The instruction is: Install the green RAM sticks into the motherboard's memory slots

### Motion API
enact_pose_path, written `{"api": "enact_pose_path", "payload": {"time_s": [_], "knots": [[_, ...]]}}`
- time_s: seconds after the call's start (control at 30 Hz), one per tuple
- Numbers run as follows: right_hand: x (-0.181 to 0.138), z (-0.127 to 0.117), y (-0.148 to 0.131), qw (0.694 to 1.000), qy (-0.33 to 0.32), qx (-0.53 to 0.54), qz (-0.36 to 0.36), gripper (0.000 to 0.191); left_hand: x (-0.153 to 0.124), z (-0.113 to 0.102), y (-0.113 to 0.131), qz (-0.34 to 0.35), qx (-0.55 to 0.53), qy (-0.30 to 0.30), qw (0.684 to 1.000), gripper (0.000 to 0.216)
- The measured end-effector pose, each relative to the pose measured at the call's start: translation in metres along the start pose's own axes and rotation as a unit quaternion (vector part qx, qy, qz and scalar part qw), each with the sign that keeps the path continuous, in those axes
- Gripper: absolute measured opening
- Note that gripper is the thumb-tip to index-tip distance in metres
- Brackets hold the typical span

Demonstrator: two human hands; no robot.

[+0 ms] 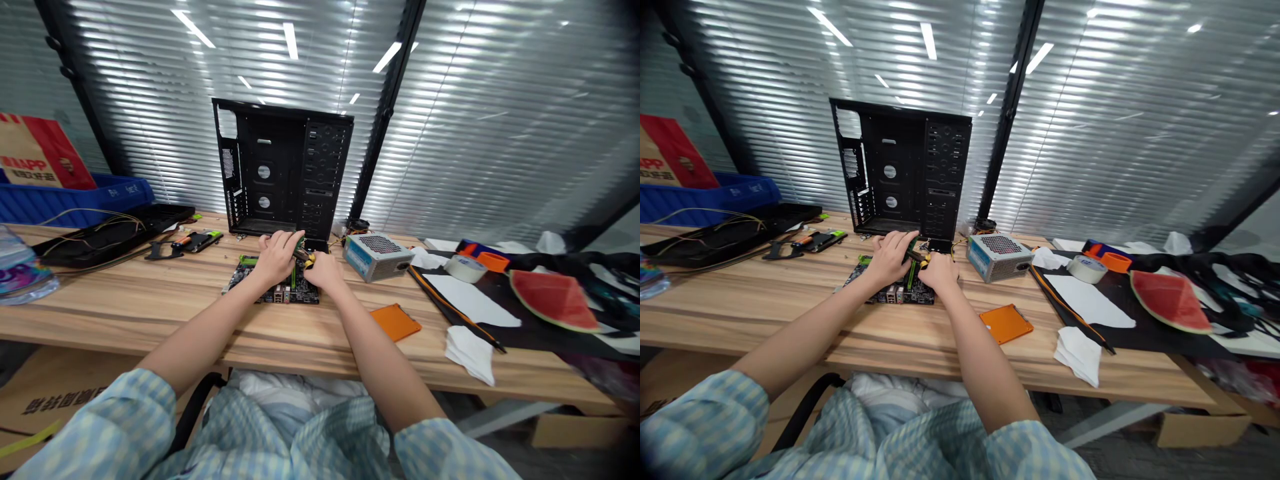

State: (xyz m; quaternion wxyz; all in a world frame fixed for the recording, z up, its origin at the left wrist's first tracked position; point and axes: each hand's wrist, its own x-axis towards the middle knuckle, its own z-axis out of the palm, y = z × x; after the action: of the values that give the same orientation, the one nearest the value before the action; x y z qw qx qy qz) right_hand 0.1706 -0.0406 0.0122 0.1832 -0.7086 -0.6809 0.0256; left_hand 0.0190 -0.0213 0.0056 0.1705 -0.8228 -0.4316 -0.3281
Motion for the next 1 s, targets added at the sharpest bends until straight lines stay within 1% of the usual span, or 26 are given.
{"api": "enact_pose_path", "payload": {"time_s": [0.2, 0.47, 0.63, 0.7, 0.83, 0.9, 1.0], "knots": [[0.003, 0.002, 0.002, 1.000, 0.003, -0.004, 0.008, 0.033, 0.001, -0.004, -0.002, -0.015, 0.009, 0.003, 1.000, 0.066], [0.005, 0.000, 0.004, 1.000, -0.013, -0.005, 0.028, 0.034, 0.002, -0.002, -0.008, -0.066, -0.026, 0.005, 0.997, 0.065], [0.004, -0.003, 0.003, 0.998, -0.030, -0.009, 0.047, 0.034, 0.003, 0.004, -0.019, -0.105, -0.060, 0.013, 0.993, 0.066], [0.004, -0.004, 0.003, 0.998, -0.040, -0.016, 0.053, 0.034, 0.005, 0.007, -0.026, -0.110, -0.091, 0.030, 0.989, 0.066], [0.004, -0.004, 0.004, 0.996, -0.052, -0.037, 0.063, 0.035, 0.009, 0.011, -0.042, -0.097, -0.146, 0.092, 0.980, 0.064], [0.004, -0.004, 0.005, 0.996, -0.052, -0.041, 0.065, 0.036, 0.011, 0.010, -0.048, -0.109, -0.154, 0.114, 0.975, 0.063], [0.005, -0.005, 0.005, 0.996, -0.050, -0.037, 0.065, 0.036, 0.013, 0.009, -0.055, -0.141, -0.158, 0.127, 0.969, 0.063]]}}
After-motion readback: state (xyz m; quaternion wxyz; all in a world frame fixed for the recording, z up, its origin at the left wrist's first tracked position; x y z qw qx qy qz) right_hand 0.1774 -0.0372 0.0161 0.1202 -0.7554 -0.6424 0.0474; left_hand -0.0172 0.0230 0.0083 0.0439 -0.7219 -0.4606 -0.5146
